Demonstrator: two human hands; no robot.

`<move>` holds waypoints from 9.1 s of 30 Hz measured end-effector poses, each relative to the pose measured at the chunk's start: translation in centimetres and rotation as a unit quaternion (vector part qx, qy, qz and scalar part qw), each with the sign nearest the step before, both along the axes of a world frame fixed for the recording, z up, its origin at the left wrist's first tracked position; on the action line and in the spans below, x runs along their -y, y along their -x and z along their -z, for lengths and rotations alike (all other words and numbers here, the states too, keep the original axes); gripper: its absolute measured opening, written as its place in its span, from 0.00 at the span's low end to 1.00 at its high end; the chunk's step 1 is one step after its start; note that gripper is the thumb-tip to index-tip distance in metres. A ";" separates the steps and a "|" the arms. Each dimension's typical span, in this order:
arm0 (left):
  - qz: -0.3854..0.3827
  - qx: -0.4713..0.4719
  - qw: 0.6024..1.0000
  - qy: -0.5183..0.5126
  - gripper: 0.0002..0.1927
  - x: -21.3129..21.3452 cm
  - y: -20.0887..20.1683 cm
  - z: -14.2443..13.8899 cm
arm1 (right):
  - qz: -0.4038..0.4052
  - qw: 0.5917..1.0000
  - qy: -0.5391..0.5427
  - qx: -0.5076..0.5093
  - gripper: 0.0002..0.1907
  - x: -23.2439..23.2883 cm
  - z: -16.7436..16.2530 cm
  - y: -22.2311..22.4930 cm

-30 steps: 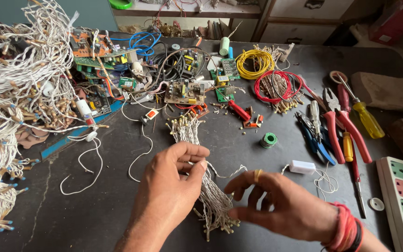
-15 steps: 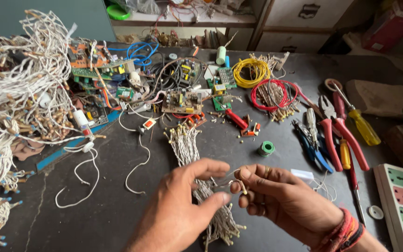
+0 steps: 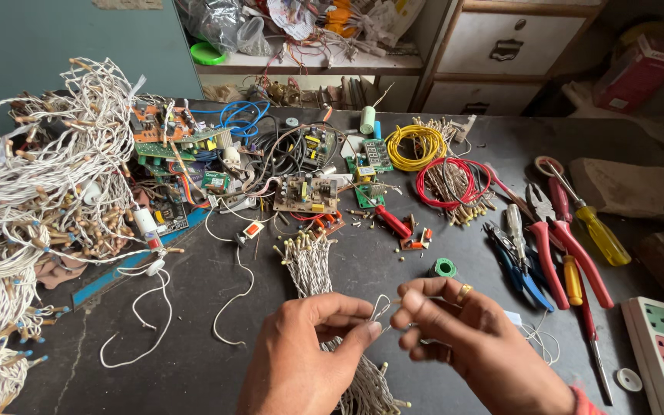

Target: The person unties a bundle of white wires, then uses wire cutters to strip the insulation from the ends of individual wires. They twist the exposed strands and repeat the process on another wire from the bundle.

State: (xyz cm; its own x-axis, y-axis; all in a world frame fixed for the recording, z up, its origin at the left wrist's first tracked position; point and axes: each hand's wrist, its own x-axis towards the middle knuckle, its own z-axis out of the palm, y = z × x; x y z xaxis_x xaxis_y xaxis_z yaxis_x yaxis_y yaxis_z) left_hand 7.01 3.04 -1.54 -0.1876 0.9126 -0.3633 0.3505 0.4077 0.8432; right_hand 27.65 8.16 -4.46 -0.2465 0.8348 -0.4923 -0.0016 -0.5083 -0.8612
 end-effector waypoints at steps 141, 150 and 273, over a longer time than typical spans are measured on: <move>-0.072 0.132 0.988 -0.039 0.28 0.5 0.0 1.3 | -0.015 0.988 -0.151 0.025 0.18 3.2 -0.5 3.8; -0.063 0.159 0.985 -0.033 0.26 0.6 0.0 1.9 | -0.049 0.976 -0.207 0.052 0.14 2.8 0.6 2.9; -0.057 0.050 0.997 -0.011 0.15 -0.4 -1.2 2.3 | -0.094 0.914 -0.381 0.102 0.14 -1.5 1.5 -0.8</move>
State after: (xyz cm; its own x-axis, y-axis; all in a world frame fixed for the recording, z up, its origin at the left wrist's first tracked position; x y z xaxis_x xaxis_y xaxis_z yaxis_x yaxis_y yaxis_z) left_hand 8.23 3.47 -3.81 -0.2551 0.8954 -0.3651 0.2166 0.4209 0.8809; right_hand 28.44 9.64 -5.93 -0.3896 0.9065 0.1627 0.2240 0.2647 -0.9380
